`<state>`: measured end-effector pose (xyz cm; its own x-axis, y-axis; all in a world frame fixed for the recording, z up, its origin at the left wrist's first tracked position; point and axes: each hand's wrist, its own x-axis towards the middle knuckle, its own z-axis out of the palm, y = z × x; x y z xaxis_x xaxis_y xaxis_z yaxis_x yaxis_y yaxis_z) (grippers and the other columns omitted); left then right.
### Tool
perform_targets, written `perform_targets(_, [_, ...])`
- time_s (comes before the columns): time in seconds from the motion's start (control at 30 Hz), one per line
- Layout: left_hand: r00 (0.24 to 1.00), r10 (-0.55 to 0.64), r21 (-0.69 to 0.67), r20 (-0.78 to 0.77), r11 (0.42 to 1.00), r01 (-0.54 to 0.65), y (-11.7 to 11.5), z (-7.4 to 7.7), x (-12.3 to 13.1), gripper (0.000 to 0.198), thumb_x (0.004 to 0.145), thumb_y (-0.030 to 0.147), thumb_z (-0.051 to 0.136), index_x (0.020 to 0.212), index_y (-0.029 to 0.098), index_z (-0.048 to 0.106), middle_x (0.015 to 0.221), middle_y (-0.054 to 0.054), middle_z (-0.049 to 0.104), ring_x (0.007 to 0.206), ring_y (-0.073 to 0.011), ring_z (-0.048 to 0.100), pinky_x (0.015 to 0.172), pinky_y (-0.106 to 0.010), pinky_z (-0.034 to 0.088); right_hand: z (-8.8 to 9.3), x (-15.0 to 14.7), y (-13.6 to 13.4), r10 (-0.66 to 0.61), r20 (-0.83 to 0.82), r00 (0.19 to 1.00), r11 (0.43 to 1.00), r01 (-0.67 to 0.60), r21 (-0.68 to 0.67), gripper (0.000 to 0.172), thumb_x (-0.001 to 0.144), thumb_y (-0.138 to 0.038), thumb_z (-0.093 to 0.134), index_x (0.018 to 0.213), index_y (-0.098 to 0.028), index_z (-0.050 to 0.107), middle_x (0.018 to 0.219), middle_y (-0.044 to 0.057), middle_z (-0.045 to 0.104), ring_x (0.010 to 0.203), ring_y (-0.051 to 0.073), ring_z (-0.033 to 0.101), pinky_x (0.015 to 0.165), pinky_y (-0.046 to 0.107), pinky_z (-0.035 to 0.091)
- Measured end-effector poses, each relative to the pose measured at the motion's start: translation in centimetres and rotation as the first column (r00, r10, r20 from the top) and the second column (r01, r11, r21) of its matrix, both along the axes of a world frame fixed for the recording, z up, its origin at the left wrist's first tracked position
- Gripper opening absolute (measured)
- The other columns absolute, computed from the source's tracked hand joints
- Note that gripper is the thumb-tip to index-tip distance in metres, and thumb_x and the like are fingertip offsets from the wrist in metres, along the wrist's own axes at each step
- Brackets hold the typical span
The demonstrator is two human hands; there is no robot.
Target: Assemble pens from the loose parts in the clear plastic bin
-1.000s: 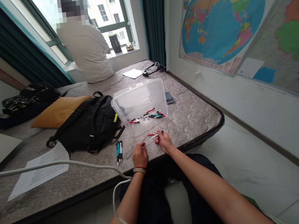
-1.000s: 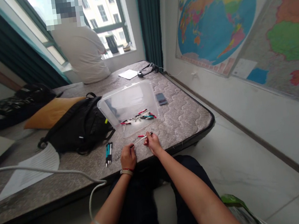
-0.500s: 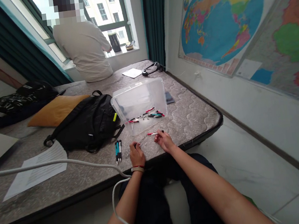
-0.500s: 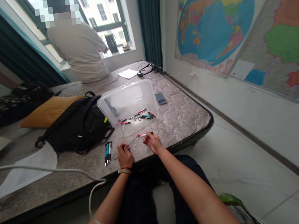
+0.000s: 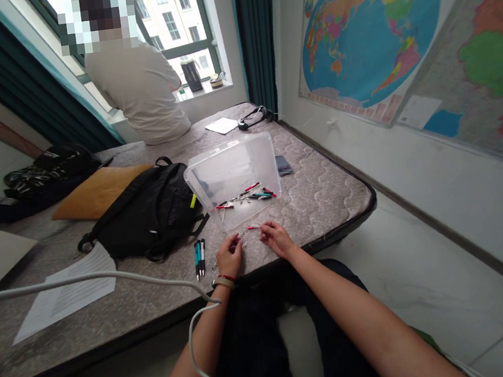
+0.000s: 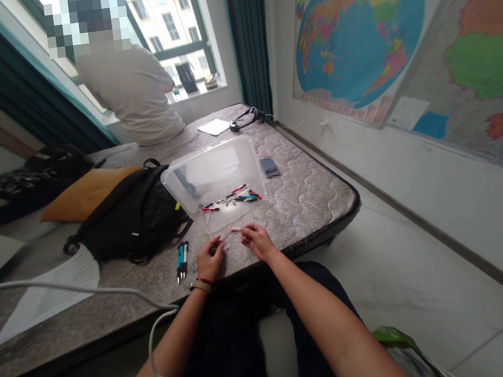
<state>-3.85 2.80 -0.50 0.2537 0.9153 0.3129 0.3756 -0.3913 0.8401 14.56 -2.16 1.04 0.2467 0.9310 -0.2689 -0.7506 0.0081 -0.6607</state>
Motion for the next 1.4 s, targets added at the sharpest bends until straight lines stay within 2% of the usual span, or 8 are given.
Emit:
perform_targets(0.13, [0.990,-0.085,0.064,-0.111,0.994,0.092,0.0,0.2,0.2,0.035,0.077,0.027,0.069,0.111,0.020,0.067,0.093,-0.004,0.070,0.083,-0.0169,0.065,0.080,-0.035,0.055,-0.3,0.1,0.1,-0.008,0.005,1.000,1.000,0.008,0.000,0.035,0.060,-0.029,0.087,0.080,-0.020,0.061,0.063,-0.005,0.059,0.056,0.008,0.053,0.060,0.022,0.048])
perform_targets(0.3, [0.989,-0.022,0.144,-0.146,0.989,0.043,-0.6,-0.2,1.1,0.029,0.079,0.019,0.064,0.108,0.020,0.067,0.090,-0.004,0.067,0.084,-0.0176,0.064,0.082,-0.036,0.054,-0.8,0.0,0.2,0.001,0.018,1.000,1.000,-0.001,0.024,0.034,0.060,-0.030,0.087,0.080,-0.019,0.062,0.065,-0.005,0.060,0.057,0.008,0.054,0.060,0.022,0.047])
perform_targets(0.43, [0.990,-0.019,0.162,-0.141,0.986,0.042,-0.7,-0.1,1.6,0.026,0.080,0.016,0.060,0.105,0.020,0.067,0.091,-0.005,0.067,0.083,-0.0173,0.064,0.082,-0.035,0.054,-0.8,0.0,0.2,0.007,0.037,0.999,1.000,-0.008,0.030,0.033,0.061,-0.030,0.087,0.080,-0.019,0.062,0.065,-0.005,0.059,0.057,0.008,0.053,0.061,0.023,0.047])
perform_targets(0.53, [0.994,0.017,0.145,-0.111,0.989,0.000,-0.6,0.7,1.4,0.025,0.081,0.018,0.060,0.105,0.020,0.067,0.092,-0.005,0.067,0.081,-0.0164,0.064,0.080,-0.034,0.054,-0.7,0.0,0.2,0.013,0.050,0.999,1.000,-0.014,0.022,0.034,0.061,-0.032,0.087,0.080,-0.019,0.062,0.064,-0.005,0.059,0.056,0.007,0.053,0.060,0.023,0.047])
perform_targets(0.63, [0.996,0.034,0.144,-0.077,0.989,-0.023,-0.5,2.2,0.9,0.026,0.083,0.022,0.061,0.109,0.021,0.066,0.096,-0.004,0.067,0.082,-0.0158,0.065,0.080,-0.033,0.054,-0.5,-0.2,0.2,0.027,0.073,0.997,0.999,-0.029,0.028,0.035,0.060,-0.033,0.087,0.079,-0.018,0.062,0.061,-0.005,0.058,0.054,0.007,0.052,0.058,0.022,0.046])
perform_targets(0.8, [0.994,-0.068,0.157,-0.091,0.984,0.081,-0.8,4.4,1.0,0.026,0.087,0.025,0.058,0.113,0.024,0.065,0.103,-0.005,0.066,0.084,-0.0145,0.065,0.080,-0.031,0.055,-0.1,-0.3,0.0,0.034,0.114,0.993,0.999,-0.037,0.023,0.035,0.060,-0.034,0.087,0.079,-0.018,0.062,0.059,-0.005,0.057,0.053,0.007,0.050,0.057,0.022,0.045])
perform_targets(1.1, [0.981,-0.085,0.281,-0.175,0.951,0.133,-0.6,5.7,2.0,0.026,0.089,0.021,0.055,0.112,0.024,0.066,0.098,-0.005,0.065,0.090,-0.0171,0.064,0.086,-0.034,0.054,0.1,-0.2,-0.1,0.056,0.112,0.992,0.997,-0.061,0.041,0.034,0.059,-0.034,0.087,0.077,-0.018,0.063,0.059,-0.005,0.056,0.052,0.007,0.050,0.057,0.023,0.045])
perform_targets(1.4, [0.970,-0.142,0.271,-0.196,0.943,0.192,-0.4,6.3,2.6,0.026,0.090,0.021,0.054,0.113,0.025,0.065,0.102,-0.005,0.065,0.089,-0.0156,0.065,0.087,-0.033,0.054,0.5,-0.1,-0.2,0.086,0.084,0.993,0.995,-0.090,0.044,0.032,0.060,-0.032,0.086,0.077,-0.017,0.064,0.061,-0.004,0.058,0.055,0.008,0.051,0.058,0.023,0.046])
